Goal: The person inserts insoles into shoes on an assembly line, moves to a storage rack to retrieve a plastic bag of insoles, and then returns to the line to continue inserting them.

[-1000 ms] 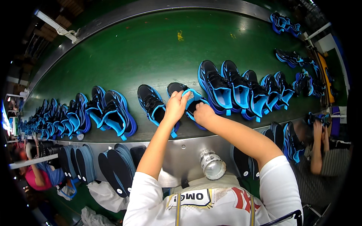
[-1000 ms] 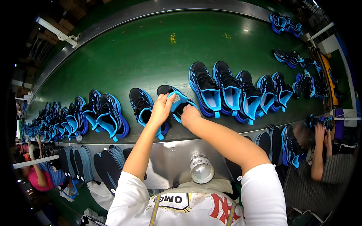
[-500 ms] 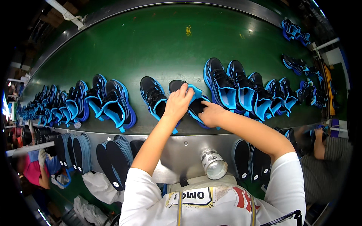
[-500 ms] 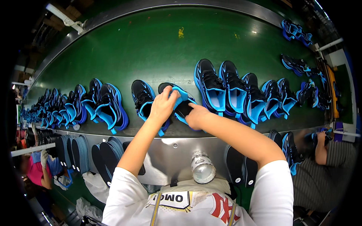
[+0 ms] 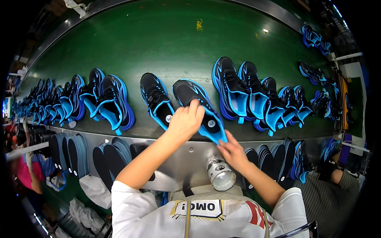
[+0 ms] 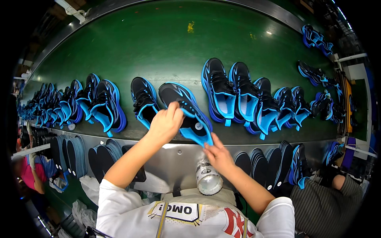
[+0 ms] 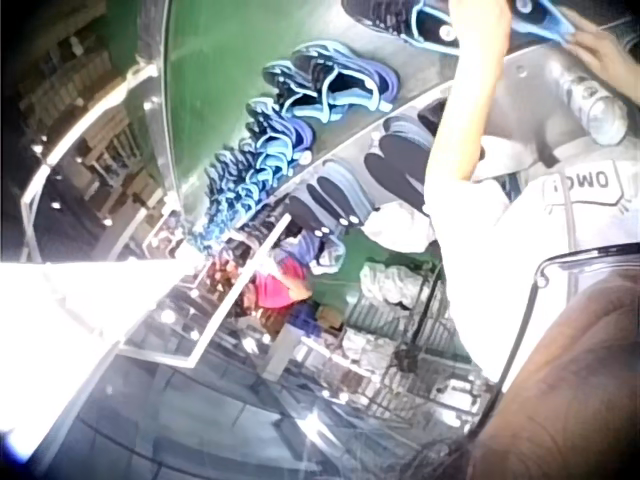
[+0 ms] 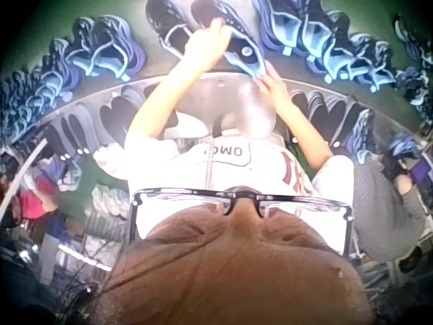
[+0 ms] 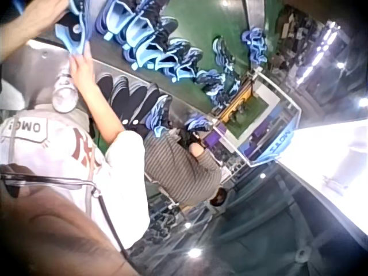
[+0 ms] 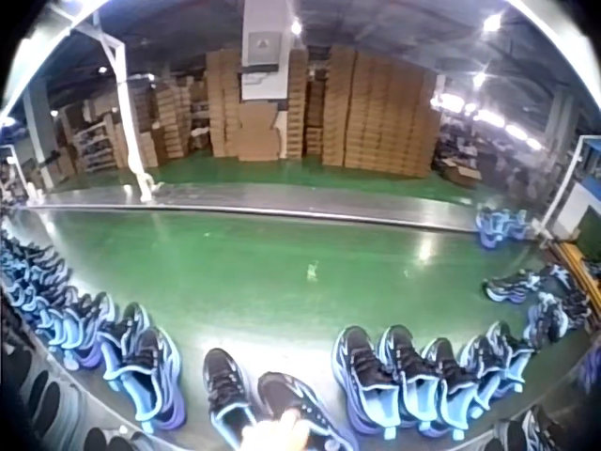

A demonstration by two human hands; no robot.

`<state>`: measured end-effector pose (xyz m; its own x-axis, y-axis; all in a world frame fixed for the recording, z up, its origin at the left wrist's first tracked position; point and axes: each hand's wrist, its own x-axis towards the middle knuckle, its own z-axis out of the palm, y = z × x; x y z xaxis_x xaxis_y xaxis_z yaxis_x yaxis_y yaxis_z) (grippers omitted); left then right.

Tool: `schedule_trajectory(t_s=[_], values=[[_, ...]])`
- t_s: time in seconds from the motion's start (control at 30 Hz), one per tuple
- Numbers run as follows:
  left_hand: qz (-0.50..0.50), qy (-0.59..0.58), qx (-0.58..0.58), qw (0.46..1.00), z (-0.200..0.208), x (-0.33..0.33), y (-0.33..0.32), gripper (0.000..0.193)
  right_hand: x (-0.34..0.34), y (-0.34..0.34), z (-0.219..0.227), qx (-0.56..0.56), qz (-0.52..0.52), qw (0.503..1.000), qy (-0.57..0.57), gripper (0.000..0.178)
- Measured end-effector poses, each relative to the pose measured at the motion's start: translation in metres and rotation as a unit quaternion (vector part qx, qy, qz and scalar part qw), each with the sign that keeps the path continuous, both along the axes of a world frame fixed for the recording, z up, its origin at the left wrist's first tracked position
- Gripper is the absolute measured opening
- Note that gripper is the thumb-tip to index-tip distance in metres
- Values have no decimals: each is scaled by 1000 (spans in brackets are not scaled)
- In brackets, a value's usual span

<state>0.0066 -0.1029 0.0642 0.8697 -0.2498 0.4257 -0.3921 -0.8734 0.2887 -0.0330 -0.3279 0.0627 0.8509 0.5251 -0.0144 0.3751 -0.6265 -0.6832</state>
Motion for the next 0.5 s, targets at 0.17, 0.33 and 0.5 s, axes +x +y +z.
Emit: schedule_trajectory(t_s=[0.17,0.33,0.5], values=[[50,-12,138,989,-9,5,29,19,2,32,0,30,-15,999,-36,18],[-13,19,328,944,-9,39,53,26,21,65,3,27,-8,996,86,22],[-59,31,433,899,-10,40,48,23,13,15,17,13,5,1000,-5,24]])
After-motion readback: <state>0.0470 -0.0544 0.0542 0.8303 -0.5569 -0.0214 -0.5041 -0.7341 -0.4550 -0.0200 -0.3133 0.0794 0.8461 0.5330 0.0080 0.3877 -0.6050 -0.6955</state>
